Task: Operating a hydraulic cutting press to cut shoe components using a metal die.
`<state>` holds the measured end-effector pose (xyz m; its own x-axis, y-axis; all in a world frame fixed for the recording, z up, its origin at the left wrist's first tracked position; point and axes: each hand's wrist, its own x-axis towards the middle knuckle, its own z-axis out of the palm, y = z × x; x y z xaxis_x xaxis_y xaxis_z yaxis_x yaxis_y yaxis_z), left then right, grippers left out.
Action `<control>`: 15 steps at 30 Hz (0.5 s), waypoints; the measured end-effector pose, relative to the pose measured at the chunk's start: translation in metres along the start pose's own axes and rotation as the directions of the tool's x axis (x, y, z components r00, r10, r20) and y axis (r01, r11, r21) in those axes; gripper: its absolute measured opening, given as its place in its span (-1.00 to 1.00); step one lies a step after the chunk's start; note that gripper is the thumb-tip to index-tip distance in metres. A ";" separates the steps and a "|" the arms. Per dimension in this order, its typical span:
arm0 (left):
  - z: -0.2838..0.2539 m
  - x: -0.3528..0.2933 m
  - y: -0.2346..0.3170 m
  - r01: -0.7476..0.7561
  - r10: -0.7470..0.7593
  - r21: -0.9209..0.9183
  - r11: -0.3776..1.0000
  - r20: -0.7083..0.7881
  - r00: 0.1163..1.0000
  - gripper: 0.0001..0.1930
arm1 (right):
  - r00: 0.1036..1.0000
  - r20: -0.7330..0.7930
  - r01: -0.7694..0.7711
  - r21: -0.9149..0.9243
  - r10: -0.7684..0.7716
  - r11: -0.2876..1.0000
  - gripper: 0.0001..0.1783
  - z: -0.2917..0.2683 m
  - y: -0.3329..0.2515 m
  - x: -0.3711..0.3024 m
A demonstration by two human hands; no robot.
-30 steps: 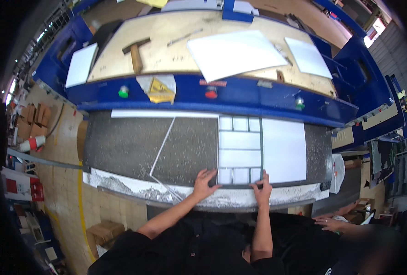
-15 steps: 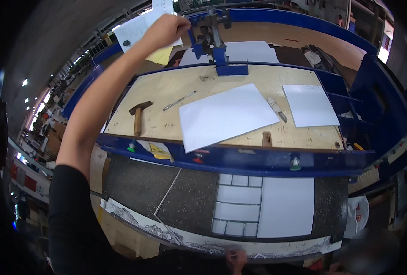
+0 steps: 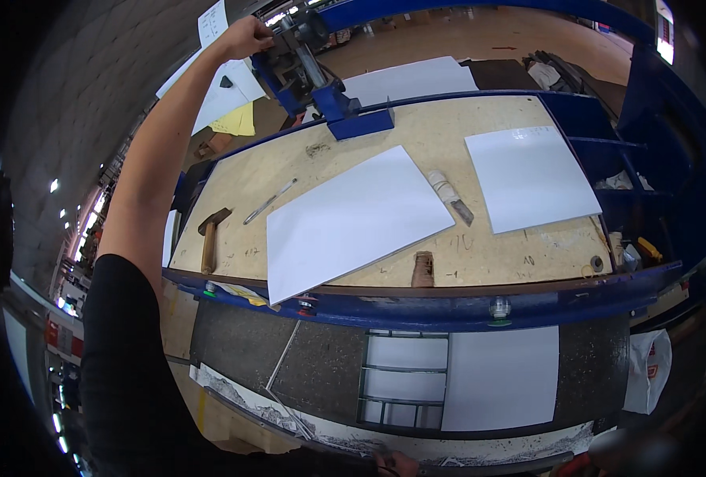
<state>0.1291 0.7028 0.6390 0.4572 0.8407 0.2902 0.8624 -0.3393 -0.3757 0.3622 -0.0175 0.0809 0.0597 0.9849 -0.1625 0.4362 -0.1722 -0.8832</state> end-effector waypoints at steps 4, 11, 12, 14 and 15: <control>0.015 -0.003 -0.038 -0.204 0.169 -0.197 0.959 -0.181 0.969 -0.73 | 0.999 -0.035 -0.010 -0.024 0.009 1.000 -0.70 0.003 0.006 0.003; 0.004 -0.009 -0.015 0.063 -0.089 -0.204 0.977 -0.121 0.989 -0.77 | 0.988 -0.134 -0.084 -0.074 0.074 0.994 -0.71 0.002 0.018 -0.012; 0.002 -0.016 -0.011 0.106 -0.136 -0.243 0.964 -0.111 0.985 -0.76 | 0.988 -0.128 -0.094 -0.080 0.083 0.992 -0.71 0.002 0.018 -0.015; 0.009 -0.026 -0.020 0.089 -0.124 -0.242 0.966 -0.132 0.983 -0.73 | 0.945 -0.280 0.128 -0.155 -0.168 0.980 -0.71 -0.002 0.020 -0.004; 0.023 -0.031 -0.029 0.028 -0.062 -0.205 0.978 -0.161 0.985 -0.73 | 0.924 -0.338 0.116 -0.195 -0.178 0.974 -0.67 -0.005 0.020 0.003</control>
<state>0.0849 0.6966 0.6210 0.4320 0.7814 0.4504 0.9011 -0.3952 -0.1786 0.3754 -0.0177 0.0645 0.2814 0.9469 0.1558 0.6072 -0.0499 -0.7930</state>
